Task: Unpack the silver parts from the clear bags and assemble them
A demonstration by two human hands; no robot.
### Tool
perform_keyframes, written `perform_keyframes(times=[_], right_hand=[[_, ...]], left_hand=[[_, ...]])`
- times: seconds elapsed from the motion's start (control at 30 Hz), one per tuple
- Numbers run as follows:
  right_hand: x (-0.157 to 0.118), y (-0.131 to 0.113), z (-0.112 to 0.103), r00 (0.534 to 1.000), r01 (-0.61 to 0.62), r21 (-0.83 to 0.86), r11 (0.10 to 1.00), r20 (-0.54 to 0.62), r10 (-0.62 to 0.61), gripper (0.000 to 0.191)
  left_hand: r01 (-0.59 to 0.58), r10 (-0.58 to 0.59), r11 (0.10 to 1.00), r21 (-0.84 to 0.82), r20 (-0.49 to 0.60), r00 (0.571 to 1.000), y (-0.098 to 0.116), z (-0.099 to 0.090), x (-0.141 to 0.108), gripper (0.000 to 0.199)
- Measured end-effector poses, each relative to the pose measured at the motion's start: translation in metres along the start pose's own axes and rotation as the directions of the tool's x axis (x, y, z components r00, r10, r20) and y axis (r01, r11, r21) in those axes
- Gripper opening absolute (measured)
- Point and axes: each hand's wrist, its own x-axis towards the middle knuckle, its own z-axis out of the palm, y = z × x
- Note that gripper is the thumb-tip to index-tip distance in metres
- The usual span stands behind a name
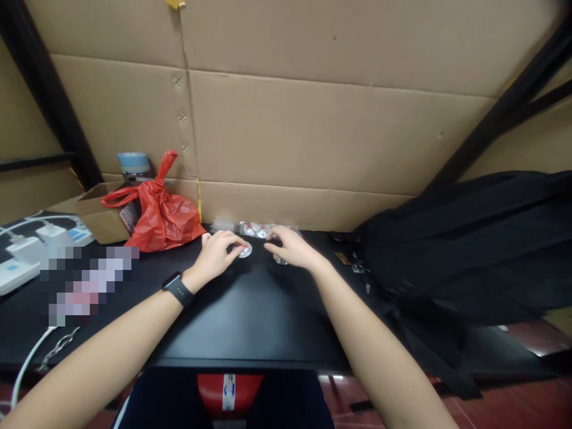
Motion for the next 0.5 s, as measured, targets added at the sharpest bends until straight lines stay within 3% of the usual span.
perform_keyframes(times=[0.1, 0.27, 0.5], right_hand=[[-0.002, 0.022, -0.011, 0.976, -0.123, -0.239, 0.963, 0.145, 0.161, 0.033], [-0.001, 0.036, -0.011, 0.936, -0.174, -0.222, 0.960, 0.266, 0.231, 0.045], [0.000, 0.031, -0.012, 0.932, -0.176, -0.279, 0.944, 0.262, 0.251, 0.045]], left_hand=[[0.025, -0.024, 0.999, -0.023, 0.051, 0.998, -0.009, 0.004, 0.002, 0.022], [0.028, -0.026, 0.996, -0.082, 0.025, 0.999, -0.028, -0.010, 0.008, 0.026], [0.018, 0.015, 0.994, -0.105, 0.305, 0.952, -0.041, -0.028, 0.009, 0.016]])
